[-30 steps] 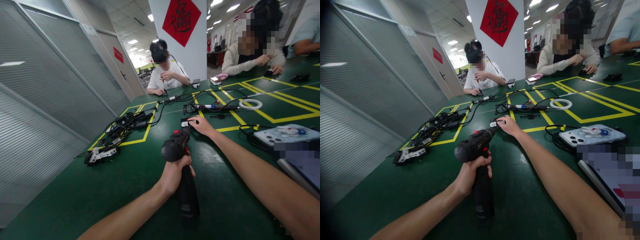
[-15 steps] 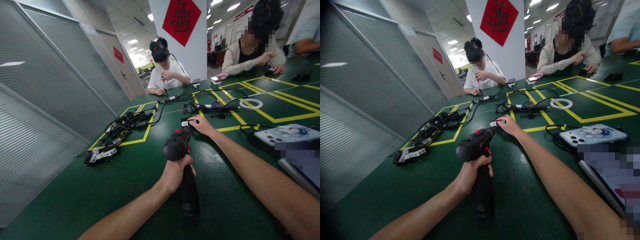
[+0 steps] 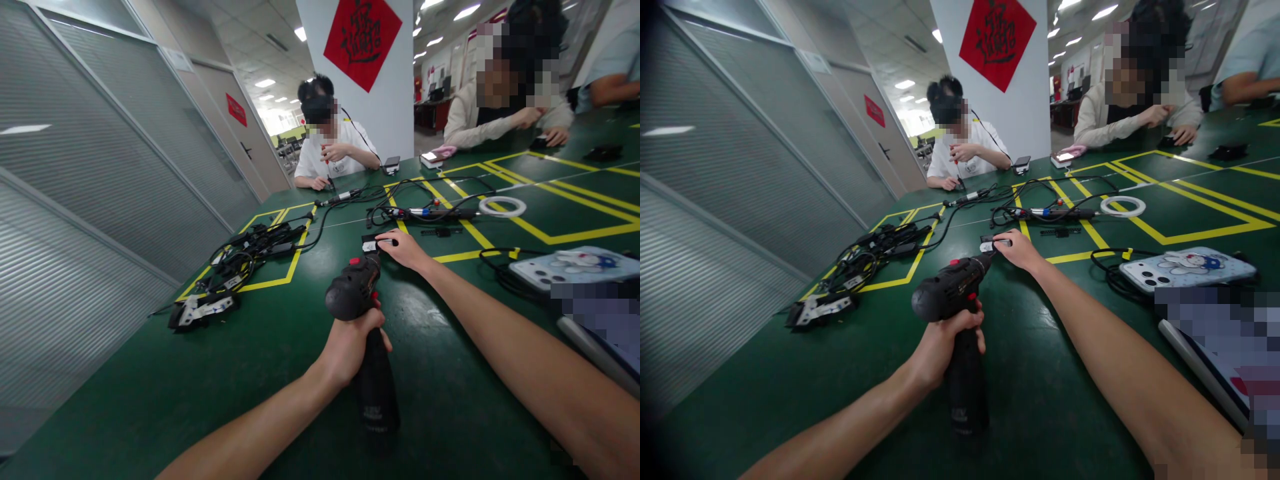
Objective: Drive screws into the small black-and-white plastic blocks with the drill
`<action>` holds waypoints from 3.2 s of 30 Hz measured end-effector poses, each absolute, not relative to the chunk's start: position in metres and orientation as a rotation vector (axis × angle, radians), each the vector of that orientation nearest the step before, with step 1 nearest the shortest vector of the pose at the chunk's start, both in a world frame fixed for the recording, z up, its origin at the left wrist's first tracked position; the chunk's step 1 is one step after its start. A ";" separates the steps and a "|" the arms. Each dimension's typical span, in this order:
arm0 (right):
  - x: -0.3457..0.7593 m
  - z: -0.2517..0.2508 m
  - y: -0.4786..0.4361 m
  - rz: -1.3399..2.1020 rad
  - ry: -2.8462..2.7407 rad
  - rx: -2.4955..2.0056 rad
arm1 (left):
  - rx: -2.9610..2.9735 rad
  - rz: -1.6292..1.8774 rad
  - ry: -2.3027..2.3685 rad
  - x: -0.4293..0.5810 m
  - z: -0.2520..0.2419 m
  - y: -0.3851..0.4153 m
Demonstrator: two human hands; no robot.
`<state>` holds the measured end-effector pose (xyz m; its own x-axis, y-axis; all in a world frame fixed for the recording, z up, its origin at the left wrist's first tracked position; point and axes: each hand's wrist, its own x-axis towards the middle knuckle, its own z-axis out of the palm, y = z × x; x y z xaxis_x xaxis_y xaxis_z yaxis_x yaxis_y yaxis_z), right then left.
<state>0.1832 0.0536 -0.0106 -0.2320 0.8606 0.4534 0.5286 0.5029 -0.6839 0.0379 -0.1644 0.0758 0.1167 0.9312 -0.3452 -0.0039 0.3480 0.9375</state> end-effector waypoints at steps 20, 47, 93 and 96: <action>0.184 -0.012 0.055 0.499 -1.898 -1.135 | 0.998 0.907 1.211 0.037 0.073 -0.163; 0.182 -0.009 0.053 0.495 -1.908 -1.163 | 0.962 0.875 1.244 0.039 0.078 -0.163; 0.182 -0.012 0.055 0.485 -1.897 -1.132 | 0.981 0.876 1.216 0.037 0.075 -0.162; 0.181 -0.011 0.055 0.487 -1.899 -1.138 | 0.979 0.873 1.220 0.038 0.076 -0.162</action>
